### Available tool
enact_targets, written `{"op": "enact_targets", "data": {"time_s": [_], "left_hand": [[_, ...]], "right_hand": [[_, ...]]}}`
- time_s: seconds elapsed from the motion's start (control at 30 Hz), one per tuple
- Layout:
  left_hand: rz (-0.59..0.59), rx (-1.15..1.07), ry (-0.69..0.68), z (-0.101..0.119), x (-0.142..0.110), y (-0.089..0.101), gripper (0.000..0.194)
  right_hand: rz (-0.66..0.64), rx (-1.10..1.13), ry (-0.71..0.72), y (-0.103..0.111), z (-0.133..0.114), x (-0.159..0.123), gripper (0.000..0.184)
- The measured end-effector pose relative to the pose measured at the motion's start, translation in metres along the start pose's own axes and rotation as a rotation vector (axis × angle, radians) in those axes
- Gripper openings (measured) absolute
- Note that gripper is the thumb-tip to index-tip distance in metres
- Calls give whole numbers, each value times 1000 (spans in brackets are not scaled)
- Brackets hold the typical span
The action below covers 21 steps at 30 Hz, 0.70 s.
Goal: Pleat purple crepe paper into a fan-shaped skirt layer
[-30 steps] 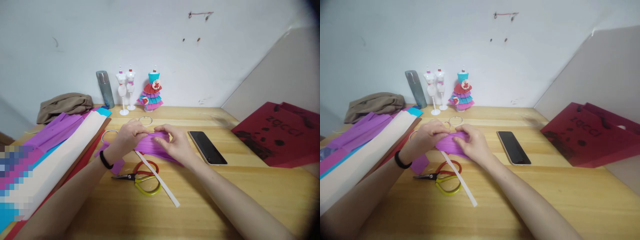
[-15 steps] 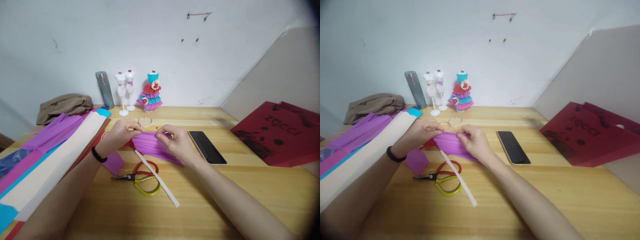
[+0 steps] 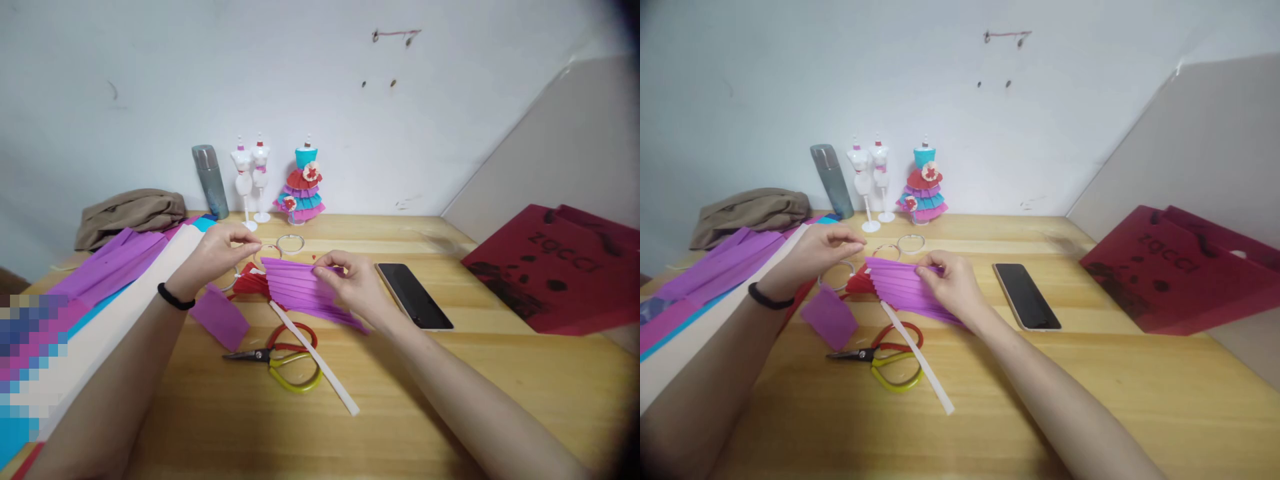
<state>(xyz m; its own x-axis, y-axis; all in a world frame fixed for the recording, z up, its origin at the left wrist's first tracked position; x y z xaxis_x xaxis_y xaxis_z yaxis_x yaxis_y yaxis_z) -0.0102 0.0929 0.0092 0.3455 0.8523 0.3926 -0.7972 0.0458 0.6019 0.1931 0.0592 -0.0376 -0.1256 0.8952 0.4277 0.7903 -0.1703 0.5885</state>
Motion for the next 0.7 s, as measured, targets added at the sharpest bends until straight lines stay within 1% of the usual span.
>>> {"op": "enact_targets", "data": {"time_s": [0.03,0.07,0.13,0.17,0.2,0.23,0.3,0.37,0.4,0.5,0.7], "left_hand": [[16,-34,20,0,-1,0,23],[-8,-63,45,-1,-1,-5,30],[-98,-102,83,-1,-4,-20,46],[-151,-124,70,1,-5,-30,53],[-179,-133,66,1,-6,-37,55],[-201,-142,62,0,-6,-43,53],[-216,-175,59,-2,-6,-52,35],[-207,-225,66,-6,-6,-56,20],[-195,-254,74,-8,-6,-56,17],[-166,-338,104,-13,-6,-56,15],[-150,-458,172,-21,-7,-57,13]], "right_hand": [[2,9,-4,0,0,0,15],[2,17,-6,0,0,0,15],[-3,29,-5,-1,-1,0,15],[-4,32,-4,-1,-1,0,15],[-3,32,-3,-1,-1,0,14],[0,32,-3,0,-1,0,14],[9,34,-2,0,-1,0,14],[13,43,3,1,-1,0,14],[11,50,5,0,-1,0,13],[-6,67,8,-2,0,1,12],[-56,138,-7,-6,3,4,10]]}}
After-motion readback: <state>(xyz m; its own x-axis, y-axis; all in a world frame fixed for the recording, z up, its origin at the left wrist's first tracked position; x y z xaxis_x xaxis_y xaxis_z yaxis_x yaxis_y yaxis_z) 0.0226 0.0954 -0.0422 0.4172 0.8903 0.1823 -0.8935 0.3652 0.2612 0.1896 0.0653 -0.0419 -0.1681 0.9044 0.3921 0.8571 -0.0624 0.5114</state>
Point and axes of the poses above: each hand's wrist, its own x-axis towards the middle knuckle, its own y-axis out of the back of the hand, z = x × y, the point moved 9 cm from there along x, towards the middle knuckle, and after that the axes turned 9 degrees about -x, right-handed, at the moved point
